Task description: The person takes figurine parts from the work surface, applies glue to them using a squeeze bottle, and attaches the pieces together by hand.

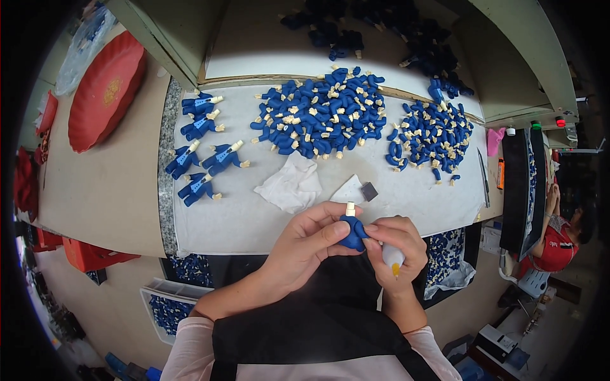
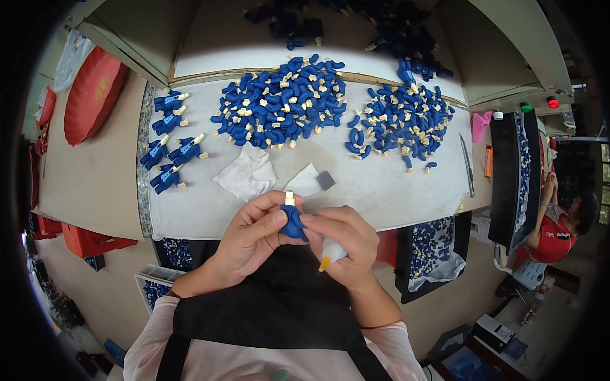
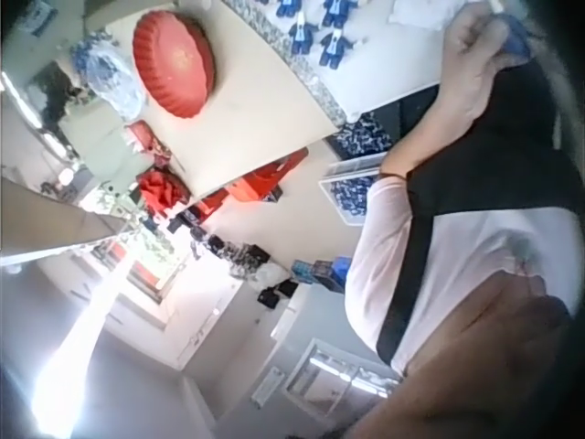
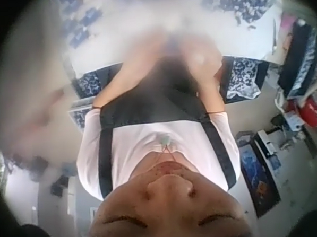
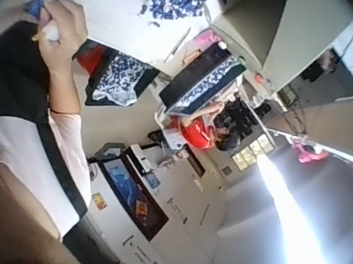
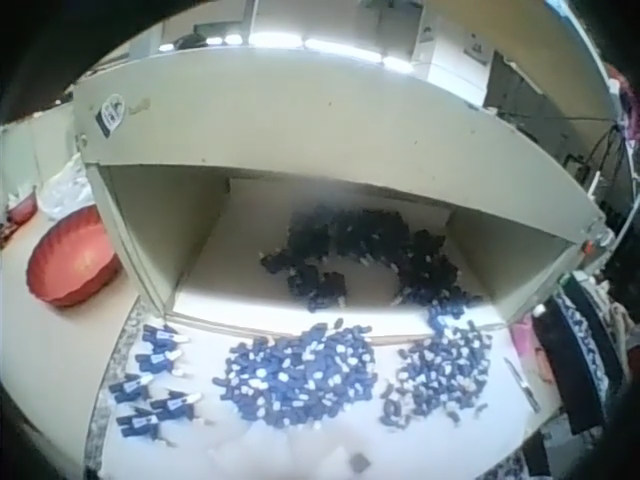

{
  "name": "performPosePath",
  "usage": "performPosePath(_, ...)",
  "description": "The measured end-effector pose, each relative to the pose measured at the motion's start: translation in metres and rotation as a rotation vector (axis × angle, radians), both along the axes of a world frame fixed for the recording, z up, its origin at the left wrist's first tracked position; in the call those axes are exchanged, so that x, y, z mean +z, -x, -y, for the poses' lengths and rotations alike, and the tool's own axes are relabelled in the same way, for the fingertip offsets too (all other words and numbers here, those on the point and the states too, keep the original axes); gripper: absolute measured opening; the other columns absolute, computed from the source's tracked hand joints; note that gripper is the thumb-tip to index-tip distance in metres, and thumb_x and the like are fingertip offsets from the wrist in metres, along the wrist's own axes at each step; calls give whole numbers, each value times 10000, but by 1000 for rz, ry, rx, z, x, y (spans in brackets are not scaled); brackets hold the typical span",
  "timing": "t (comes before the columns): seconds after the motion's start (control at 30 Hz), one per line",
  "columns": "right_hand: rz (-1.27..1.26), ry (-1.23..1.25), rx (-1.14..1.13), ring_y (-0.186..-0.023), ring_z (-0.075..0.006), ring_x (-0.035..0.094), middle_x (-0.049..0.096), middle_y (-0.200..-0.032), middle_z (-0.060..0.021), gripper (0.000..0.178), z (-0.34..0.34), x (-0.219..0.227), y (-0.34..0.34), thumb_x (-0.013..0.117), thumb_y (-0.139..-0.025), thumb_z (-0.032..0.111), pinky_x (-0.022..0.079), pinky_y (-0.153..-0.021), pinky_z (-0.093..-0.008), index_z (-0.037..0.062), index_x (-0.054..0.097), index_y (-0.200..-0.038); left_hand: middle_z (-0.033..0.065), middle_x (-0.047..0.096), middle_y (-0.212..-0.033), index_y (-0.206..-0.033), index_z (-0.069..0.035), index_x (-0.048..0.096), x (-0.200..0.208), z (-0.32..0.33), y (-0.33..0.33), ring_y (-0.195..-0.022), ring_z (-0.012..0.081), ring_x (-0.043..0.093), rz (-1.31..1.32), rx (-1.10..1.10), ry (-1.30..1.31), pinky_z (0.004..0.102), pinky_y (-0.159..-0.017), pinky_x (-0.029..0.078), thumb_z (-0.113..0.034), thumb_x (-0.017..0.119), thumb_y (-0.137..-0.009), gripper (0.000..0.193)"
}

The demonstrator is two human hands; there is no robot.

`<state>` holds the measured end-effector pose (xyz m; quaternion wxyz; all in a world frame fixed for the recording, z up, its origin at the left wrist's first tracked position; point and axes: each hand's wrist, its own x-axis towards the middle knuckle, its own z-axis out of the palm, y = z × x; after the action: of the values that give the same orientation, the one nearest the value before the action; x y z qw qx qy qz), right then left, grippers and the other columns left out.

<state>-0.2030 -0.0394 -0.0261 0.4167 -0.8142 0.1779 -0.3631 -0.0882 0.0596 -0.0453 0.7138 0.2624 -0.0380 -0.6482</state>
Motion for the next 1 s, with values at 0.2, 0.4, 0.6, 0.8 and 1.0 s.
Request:
performPosePath(0.2, -25, 98, 17, -590, -161, 549, 569, -739, -88, 282, 0, 1, 2, 668, -603, -61, 418, -483, -219, 36, 624, -864, 74, 564, -921, -1054, -7, 490, 0, -1, 1, -822, 120, 572, 19, 10, -23, 235, -716, 491, -105, 504, -835, 240)
performPosePath(0.4, -7, 140, 76, -572, -160, 537, 556, -707, -80, 296, 3, 1, 1, 664, -586, -72, 414, -471, -227, 23, 624, -863, 75, 571, -905, -1040, -10, 499, -1, -2, -3, -808, 117, 574, -30, -40, -22, 243, -697, 496, -100, 507, -832, 227)
performPosePath(0.6, -53, 268, 133, -581, -183, 546, 560, -730, -99, 307, 5, 4, 4, 644, -553, -39, 426, -478, -244, 0, 614, -856, 71, 577, -893, -1011, -21, 520, -4, -4, -1, -803, 119, 576, 25, -15, -22, 244, -685, 498, -78, 528, -815, 204)
performPosePath(0.8, -79, 367, 183, -580, -201, 551, 558, -743, -99, 291, 9, 4, 7, 621, -548, -31, 436, -482, -252, -23, 601, -838, 71, 587, -877, -988, -21, 536, -7, -3, 1, -795, 120, 578, 57, -11, -23, 240, -687, 494, -67, 537, -807, 187)
performPosePath(1.0, -135, 426, 235, -571, -223, 565, 560, -733, -115, 204, 9, 15, 6, 641, -599, -58, 467, -500, -264, -26, 584, -792, 68, 591, -868, -990, -26, 541, -11, -3, -2, -797, 118, 576, 68, -38, 2, 234, -700, 483, -68, 536, -806, 189)
